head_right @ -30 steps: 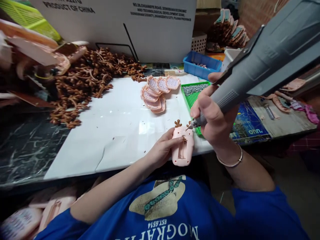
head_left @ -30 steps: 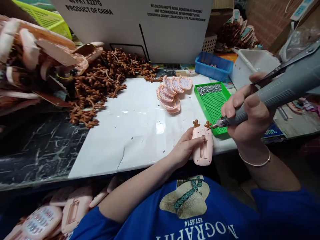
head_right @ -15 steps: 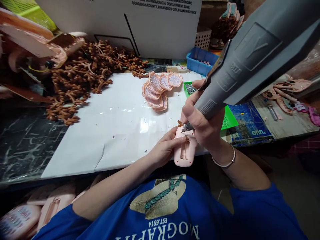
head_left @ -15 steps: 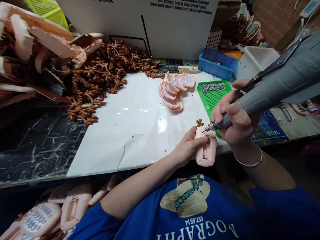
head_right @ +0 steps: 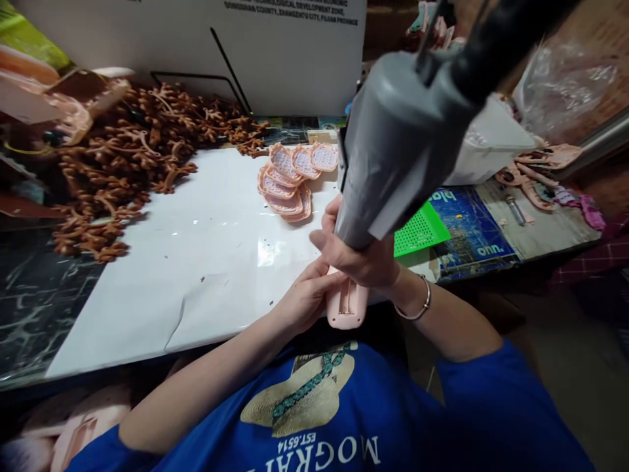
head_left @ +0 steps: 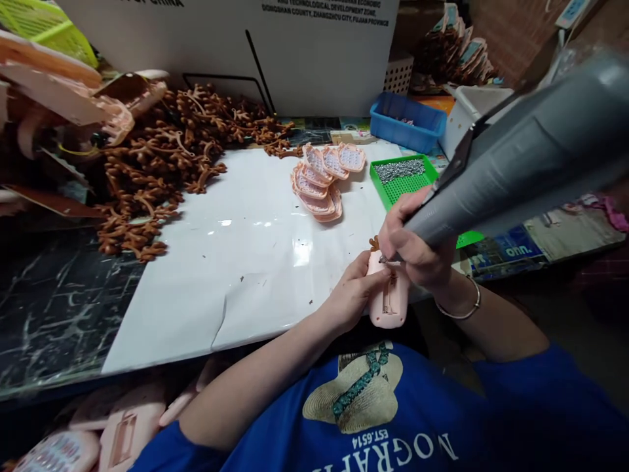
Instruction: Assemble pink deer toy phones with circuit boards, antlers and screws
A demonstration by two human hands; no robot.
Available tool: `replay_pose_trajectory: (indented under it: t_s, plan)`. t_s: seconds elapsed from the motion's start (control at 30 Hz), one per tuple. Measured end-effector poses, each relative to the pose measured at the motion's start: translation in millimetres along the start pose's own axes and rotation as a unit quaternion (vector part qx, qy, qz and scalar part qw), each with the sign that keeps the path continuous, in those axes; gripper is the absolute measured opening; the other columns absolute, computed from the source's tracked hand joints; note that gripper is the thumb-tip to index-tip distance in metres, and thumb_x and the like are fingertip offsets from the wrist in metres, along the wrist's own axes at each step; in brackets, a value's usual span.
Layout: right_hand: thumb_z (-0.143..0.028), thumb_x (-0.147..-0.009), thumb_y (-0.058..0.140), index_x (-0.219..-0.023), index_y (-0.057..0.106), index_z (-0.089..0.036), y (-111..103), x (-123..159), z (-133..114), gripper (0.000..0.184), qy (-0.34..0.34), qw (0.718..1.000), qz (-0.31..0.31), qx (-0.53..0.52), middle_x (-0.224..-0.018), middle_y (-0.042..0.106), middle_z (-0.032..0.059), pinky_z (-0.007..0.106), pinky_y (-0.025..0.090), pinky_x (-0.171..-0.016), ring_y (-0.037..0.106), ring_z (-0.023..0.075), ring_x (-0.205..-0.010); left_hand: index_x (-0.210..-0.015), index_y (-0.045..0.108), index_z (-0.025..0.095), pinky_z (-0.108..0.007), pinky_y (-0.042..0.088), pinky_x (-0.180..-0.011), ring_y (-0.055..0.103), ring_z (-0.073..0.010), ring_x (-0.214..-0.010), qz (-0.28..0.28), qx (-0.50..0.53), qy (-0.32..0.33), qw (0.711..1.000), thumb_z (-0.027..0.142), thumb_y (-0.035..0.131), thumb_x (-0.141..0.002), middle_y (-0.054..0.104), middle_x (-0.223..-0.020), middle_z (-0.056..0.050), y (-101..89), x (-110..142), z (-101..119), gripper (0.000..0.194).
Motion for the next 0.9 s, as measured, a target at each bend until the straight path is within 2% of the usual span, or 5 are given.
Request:
replay_pose_trajectory:
  t_s: [0.17,0.3,0.47,0.63,0.9]
  plan:
    - [-0.032,-0.082,0.072,-0.111,0.056,-0.029,-20,-14,-24,0.034,0.013,0.999,0.028,-0.04,-0.067,0.054,-0.0093,0.024,0.041,-0.04,0.047,0.0081,-0.045,-0.108,0.059,0.017,-0.029,0.048,-0.082,0.062,-0.0161,-0.087,0.004,-0.018,-0.011,1.0,0.03,0.077,-0.077,0.066,-0.096,-0.002,0.3,6,4,0.038]
    - [-0.035,-0.076,0.076,-0.105,0.061,-0.031,-82,-26,-42,0.033,-0.074,0.983,0.133,0.107,-0.064,0.056,-0.01,0.025,0.041,-0.04,0.047,0.0082,-0.042,-0.111,0.061,0.02,-0.025,0.048,-0.079,0.062,-0.0145,-0.088,-0.008,-0.052,-0.046,0.998,0.031,0.076,-0.081,0.067,-0.099,-0.003,-3.4,29,6,0.036]
    - [-0.04,-0.073,0.077,-0.099,0.059,-0.031,-151,-23,-21,0.032,-0.118,0.938,0.246,0.215,-0.059,0.053,-0.0109,0.029,0.042,-0.044,0.048,0.0102,-0.039,-0.108,0.069,0.017,-0.022,0.046,-0.064,0.061,-0.0124,-0.069,-0.099,-0.018,-0.19,0.977,0.033,0.083,-0.073,0.069,-0.087,-0.005,2.2,56,-15,0.041]
    - [-0.042,-0.075,0.075,-0.102,0.054,-0.029,-158,-21,-8,0.036,-0.109,0.938,0.24,0.226,-0.061,0.053,-0.01,0.029,0.042,-0.045,0.049,0.0115,-0.042,-0.113,0.071,0.015,-0.024,0.052,-0.074,0.068,-0.0172,-0.083,-0.105,0.027,-0.209,0.972,0.031,0.084,-0.071,0.073,-0.1,-0.011,6.0,52,-21,0.046]
    - [-0.043,-0.075,0.076,-0.1,0.053,-0.029,-158,-17,-7,0.036,-0.116,0.938,0.238,0.224,-0.061,0.051,-0.01,0.03,0.042,-0.045,0.046,0.0102,-0.041,-0.119,0.065,0.015,-0.034,0.055,-0.092,0.072,-0.0238,-0.099,-0.01,0.078,-0.035,0.996,0.019,0.081,-0.071,0.074,-0.109,-0.012,-0.2,22,18,0.051]
Point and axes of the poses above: each hand's wrist, its own x-axis away from the middle knuckle, its own y-axis out of the palm, z = x × y, the point moved 6 cm from there along -x, towards the middle knuckle
